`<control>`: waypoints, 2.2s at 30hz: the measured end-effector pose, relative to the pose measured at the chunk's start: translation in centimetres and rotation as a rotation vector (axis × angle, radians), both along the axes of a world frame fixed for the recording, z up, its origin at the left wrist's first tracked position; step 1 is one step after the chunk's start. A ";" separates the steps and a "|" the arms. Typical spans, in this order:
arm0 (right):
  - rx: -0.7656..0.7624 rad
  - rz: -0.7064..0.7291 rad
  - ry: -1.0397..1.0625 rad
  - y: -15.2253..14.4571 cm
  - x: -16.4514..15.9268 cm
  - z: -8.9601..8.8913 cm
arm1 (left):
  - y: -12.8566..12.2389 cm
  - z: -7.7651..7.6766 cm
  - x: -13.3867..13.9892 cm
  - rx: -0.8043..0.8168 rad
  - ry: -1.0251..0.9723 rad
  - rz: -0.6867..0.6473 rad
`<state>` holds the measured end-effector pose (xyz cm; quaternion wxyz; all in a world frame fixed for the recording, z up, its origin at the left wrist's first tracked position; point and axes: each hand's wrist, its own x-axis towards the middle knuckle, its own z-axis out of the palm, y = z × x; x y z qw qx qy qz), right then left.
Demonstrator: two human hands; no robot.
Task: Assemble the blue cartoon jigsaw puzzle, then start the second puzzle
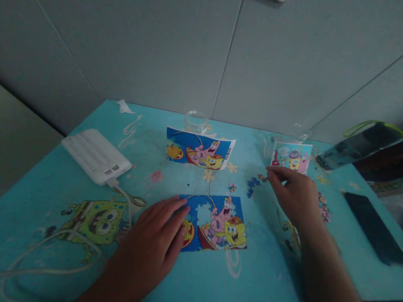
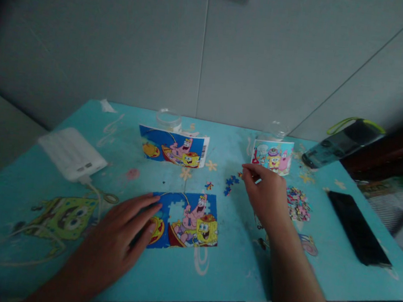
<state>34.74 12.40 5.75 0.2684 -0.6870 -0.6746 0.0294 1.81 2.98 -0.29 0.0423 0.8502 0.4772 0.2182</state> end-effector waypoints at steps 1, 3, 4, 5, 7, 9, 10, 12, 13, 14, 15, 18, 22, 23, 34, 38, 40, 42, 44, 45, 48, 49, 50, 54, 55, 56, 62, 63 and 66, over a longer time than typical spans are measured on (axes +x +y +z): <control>0.016 -0.015 0.004 0.1 0.1 0.0 | 0.0 -0.1 0.0 0.003 0.002 -0.001; 0.041 -0.019 0.037 0.1 -0.1 -0.2 | 0.1 -0.1 -0.1 0.008 0.002 -0.004; 0.040 0.008 0.061 0.1 -0.3 -0.2 | 0.1 -0.2 -0.1 0.010 0.001 -0.006; 0.024 0.056 0.084 0.0 -0.6 -0.4 | 0.1 -0.2 -0.1 0.008 0.002 -0.008; -0.050 0.193 0.108 -0.3 -1.6 -0.7 | 0.1 -0.1 0.0 0.003 0.003 -0.010; -0.133 0.320 0.090 -0.6 -2.8 -1.0 | 0.1 0.0 0.0 -0.002 0.001 -0.008; -0.167 0.368 0.071 -0.7 -3.3 -1.2 | 0.1 0.0 0.1 -0.002 -0.002 -0.004; -0.201 0.422 0.031 -0.9 -4.1 -1.6 | 0.1 0.2 0.1 0.001 -0.008 0.001; -0.206 0.430 0.016 -1.0 -4.3 -1.7 | 0.1 0.2 0.2 0.003 -0.009 0.000; -0.209 0.431 0.006 -1.0 -4.5 -1.9 | 0.1 0.3 0.2 0.004 -0.010 -0.001; -0.210 0.429 0.003 -0.9 -4.6 -2.0 | 0.1 0.3 0.2 0.004 -0.010 -0.005; -0.222 0.416 0.028 -0.8 -4.7 -2.0 | 0.1 0.3 0.2 -0.001 -0.009 -0.005; -0.255 0.358 0.069 -0.7 -4.8 -1.7 | 0.1 0.4 0.2 -0.025 -0.010 0.002; -0.272 0.341 0.089 -0.8 -4.9 -1.6 | 0.0 0.4 0.3 -0.031 -0.012 0.003; -0.508 0.652 0.545 -4.4 -8.0 -0.2 | -0.1 0.8 0.5 -0.050 -0.041 0.009; -0.565 0.608 0.527 -4.5 -8.7 -0.4 | 0.0 1.0 0.6 -0.048 -0.055 0.009; -0.574 0.590 0.529 -4.5 -8.7 -0.4 | -0.1 1.0 0.6 -0.044 -0.059 0.010; -0.566 0.600 0.519 -4.4 -8.5 -0.5 | -0.1 0.9 0.6 -0.046 -0.059 0.011; -0.544 0.641 0.488 -4.4 -8.4 -0.7 | -0.1 0.9 0.6 -0.055 -0.053 0.010; -0.530 0.669 0.467 -4.4 -8.3 -0.8 | -0.1 0.9 0.6 -0.057 -0.051 0.009; -0.483 0.733 0.385 -4.5 -8.3 -1.0 | -0.1 0.9 0.6 -0.054 -0.046 0.007; -0.474 0.743 0.354 -4.5 -8.3 -1.0 | -0.1 0.9 0.6 -0.051 -0.044 0.008; -0.468 0.747 0.327 -4.5 -8.4 -0.9 | -0.1 0.9 0.6 -0.052 -0.040 0.008; -0.456 0.765 0.270 -4.6 -8.5 -1.1 | -0.2 0.8 0.5 -0.058 -0.030 0.011; -0.443 0.768 0.261 -4.6 -8.4 -1.2 | -0.2 0.8 0.5 -0.056 -0.031 0.012; -0.427 0.768 0.250 -4.6 -8.4 -1.4 | -0.2 0.8 0.4 -0.053 -0.033 0.013; -0.420 0.756 0.184 -4.8 -8.3 -1.3 | -0.1 1.0 0.5 -0.047 -0.036 0.008; -0.437 0.759 0.185 -4.8 -8.3 -1.1 | -0.1 1.0 0.5 -0.046 -0.035 0.010; -0.470 0.718 0.192 -4.8 -8.4 -0.7 | -0.1 1.1 0.5 -0.043 -0.032 0.007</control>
